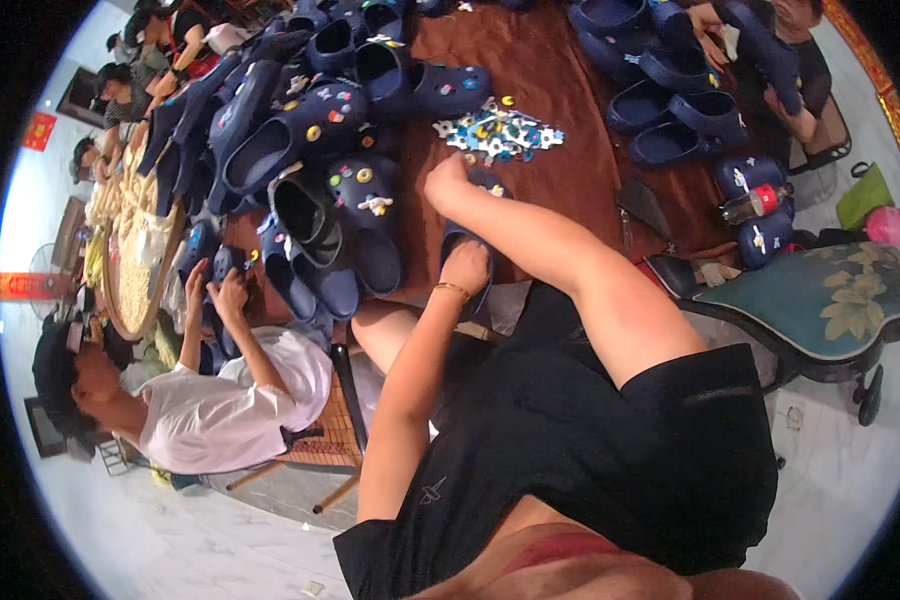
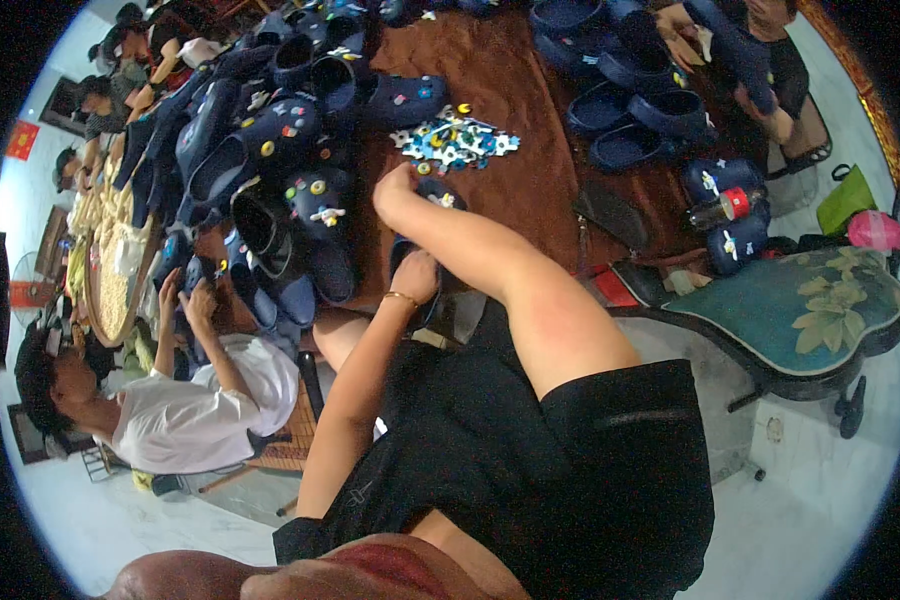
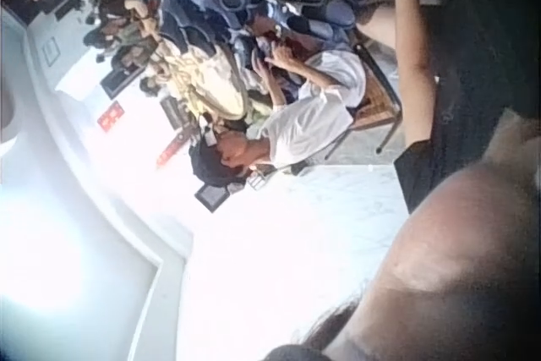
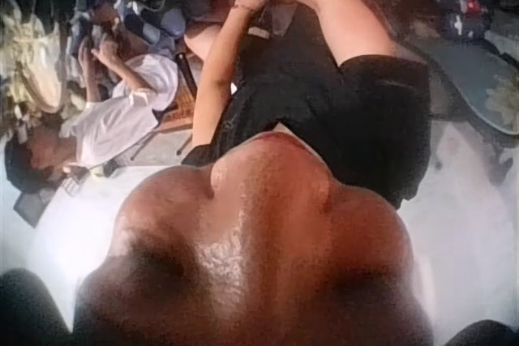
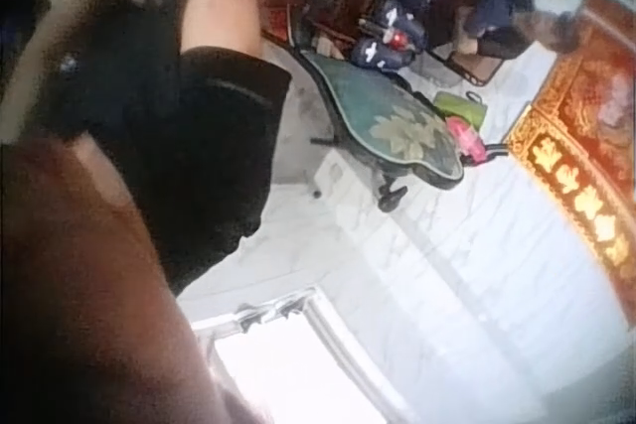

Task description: The worker is attaching various decorative charms into the ventilation holes of rubber clogs.

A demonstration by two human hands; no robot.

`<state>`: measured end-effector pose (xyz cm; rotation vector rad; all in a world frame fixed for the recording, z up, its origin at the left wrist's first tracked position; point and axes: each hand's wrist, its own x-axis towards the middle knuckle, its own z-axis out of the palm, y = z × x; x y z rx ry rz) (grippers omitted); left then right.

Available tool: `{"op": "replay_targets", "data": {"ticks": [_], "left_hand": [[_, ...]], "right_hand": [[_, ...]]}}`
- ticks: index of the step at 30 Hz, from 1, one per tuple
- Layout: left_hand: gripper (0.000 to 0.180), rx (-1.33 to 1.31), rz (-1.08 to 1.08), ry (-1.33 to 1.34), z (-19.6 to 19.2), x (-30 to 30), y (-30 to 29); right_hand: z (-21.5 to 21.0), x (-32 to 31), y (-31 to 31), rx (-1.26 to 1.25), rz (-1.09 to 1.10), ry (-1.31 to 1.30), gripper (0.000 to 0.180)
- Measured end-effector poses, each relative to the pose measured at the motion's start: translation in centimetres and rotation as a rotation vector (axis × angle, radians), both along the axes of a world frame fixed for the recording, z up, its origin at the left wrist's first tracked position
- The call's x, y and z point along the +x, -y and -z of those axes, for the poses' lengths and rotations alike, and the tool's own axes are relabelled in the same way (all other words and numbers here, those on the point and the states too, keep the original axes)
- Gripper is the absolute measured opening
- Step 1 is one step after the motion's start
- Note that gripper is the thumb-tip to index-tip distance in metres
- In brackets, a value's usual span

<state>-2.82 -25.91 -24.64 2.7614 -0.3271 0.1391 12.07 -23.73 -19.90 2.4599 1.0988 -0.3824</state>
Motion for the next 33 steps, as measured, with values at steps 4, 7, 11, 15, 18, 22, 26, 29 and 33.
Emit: {"op": "replay_targets", "data": {"ticks": [4,7,11,15,18,22,26,29,33], "left_hand": [[0.013,0.022,-0.087,-0.070,-0.6,-2.3,-1.4],[0.014,0.018,-0.142,-0.096,-0.7,-2.1,-2.3],[0.015,0.050,-0.184,-0.060,-1.0,-0.8,-1.0],[0.015,0.029,-0.265,0.055,-2.8,-1.7,0.6],[0.015,0.005,-0.235,0.142,-4.2,-0.3,3.4],[0.027,-0.155,-0.060,0.214,-7.8,1.5,8.1],[0.044,-0.335,0.136,0.380,-12.9,-0.6,9.5],[0.046,-0.329,0.074,0.328,-13.1,-3.2,8.6],[0.044,-0.354,-0.001,0.171,-10.5,-5.2,7.0]], "right_hand": [[-4.2,-1.1,4.2,0.472,-0.051,-0.253,0.021],[-3.5,-0.9,9.5,0.871,0.125,-0.275,0.029],[1.3,-3.9,18.3,1.081,0.305,-0.427,0.021],[-0.1,-12.0,21.1,0.959,0.449,-1.019,0.060],[-0.7,-14.3,21.0,1.149,0.455,-0.950,0.071],[-0.6,-12.3,23.1,1.399,0.677,-0.857,0.064],[-4.4,-6.8,25.1,1.680,0.732,-0.639,0.054],[-8.0,-0.7,25.5,1.881,0.717,-0.503,0.025],[-10.8,8.7,29.4,1.836,0.995,-0.444,0.029]]}}
